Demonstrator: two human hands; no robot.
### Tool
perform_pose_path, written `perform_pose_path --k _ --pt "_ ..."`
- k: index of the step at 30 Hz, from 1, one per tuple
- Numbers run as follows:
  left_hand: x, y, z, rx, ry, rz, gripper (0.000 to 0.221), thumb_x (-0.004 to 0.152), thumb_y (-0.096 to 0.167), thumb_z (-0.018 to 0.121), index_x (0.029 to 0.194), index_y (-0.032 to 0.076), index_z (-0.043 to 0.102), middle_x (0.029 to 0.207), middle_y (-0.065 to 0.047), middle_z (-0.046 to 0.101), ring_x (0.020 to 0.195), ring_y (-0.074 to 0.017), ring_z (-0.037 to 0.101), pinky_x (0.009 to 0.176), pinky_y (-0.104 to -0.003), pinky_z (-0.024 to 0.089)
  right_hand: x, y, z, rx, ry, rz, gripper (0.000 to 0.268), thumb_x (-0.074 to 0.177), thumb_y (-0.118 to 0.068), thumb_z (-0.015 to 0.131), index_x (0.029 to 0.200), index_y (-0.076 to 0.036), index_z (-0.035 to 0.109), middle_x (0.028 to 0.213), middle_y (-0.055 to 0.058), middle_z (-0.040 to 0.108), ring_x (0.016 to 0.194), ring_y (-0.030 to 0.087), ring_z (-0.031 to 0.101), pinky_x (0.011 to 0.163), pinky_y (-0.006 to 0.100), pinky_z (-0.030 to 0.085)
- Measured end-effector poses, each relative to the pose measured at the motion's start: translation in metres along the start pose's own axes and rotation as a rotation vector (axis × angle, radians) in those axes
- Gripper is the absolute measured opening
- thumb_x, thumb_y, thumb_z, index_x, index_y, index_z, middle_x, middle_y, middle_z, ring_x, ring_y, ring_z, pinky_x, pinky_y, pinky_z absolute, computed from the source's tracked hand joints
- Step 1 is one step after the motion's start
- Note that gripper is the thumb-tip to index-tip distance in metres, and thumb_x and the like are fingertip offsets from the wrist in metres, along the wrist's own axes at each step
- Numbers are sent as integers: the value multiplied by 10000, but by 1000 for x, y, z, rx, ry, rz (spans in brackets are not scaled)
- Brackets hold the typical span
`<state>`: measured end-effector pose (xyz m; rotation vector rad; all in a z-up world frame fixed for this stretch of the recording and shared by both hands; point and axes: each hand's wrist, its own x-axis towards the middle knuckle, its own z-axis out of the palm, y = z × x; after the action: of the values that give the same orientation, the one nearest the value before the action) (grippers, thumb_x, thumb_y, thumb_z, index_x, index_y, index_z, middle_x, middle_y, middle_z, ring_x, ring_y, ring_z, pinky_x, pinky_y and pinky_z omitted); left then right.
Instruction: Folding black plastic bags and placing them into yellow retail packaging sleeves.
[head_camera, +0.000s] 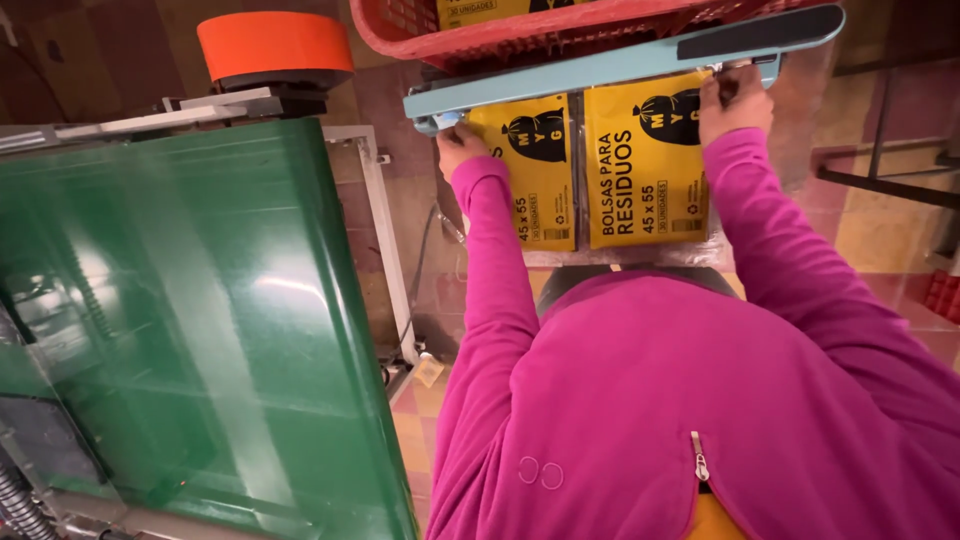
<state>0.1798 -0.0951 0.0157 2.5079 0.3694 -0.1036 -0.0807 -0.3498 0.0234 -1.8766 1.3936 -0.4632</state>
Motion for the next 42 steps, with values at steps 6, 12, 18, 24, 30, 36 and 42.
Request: perform_pose_path --k 6,12,18,24,30,36,42 --pt "-55 27 -55 11 3 447 496 963 349 653 1304 -5 589 1320 -172 653 1213 -393 588 1037 -489 503 -25 -56 -79 -251 96 -557 107 1042 -79 739 1024 -12 657 999 134 674 869 229 661 705 357 558" --pt "-164 43 -48 424 -481 890 826 783 690 682 1425 199 513 1601 -83 380 1517 -391 217 1125 -769 151 -4 -188 -106 -258 64 -1264 64 991 -22 650 1046 -43 626 1079 75 661 992 262 661 870 362 544" --pt "-167 35 -19 459 -526 1017 863 834 685 655 1552 265 426 1684 -30 238 1584 -350 90 1124 -836 145 42 -142 -44 -720 -181 -1201 202 1083 -321 710 985 -144 700 880 13 694 841 218 685 747 372 540" --pt "-166 27 -5 394 -468 1053 841 845 619 674 1563 280 395 1675 -13 245 1588 -337 90 1115 -847 150 57 -102 -22 -647 -247 -1040 195 1089 -377 687 1065 -200 766 910 27 753 802 229 708 720 377 577" --pt "-165 27 -7 378 -515 1022 854 833 600 672 1559 257 382 1663 -36 250 1576 -345 77 1117 -847 126 72 -64 3 -731 -346 -899 280 1087 -465 639 1150 -233 783 922 42 770 730 252 715 685 398 587" --pt "-158 19 -15 401 -562 1030 833 894 639 645 1579 255 367 1720 -41 217 1616 -348 56 1179 -808 114 77 -54 14 -778 -391 -790 348 1072 -555 613 1212 -272 759 948 72 772 783 290 721 719 438 586" --pt "-139 -18 -58 534 -505 745 1019 816 766 614 1603 211 281 1701 -81 134 1551 -463 14 1145 -814 109 70 -58 12 -749 -450 -722 334 1077 -545 605 1261 -311 755 1047 43 788 789 281 730 760 467 565"
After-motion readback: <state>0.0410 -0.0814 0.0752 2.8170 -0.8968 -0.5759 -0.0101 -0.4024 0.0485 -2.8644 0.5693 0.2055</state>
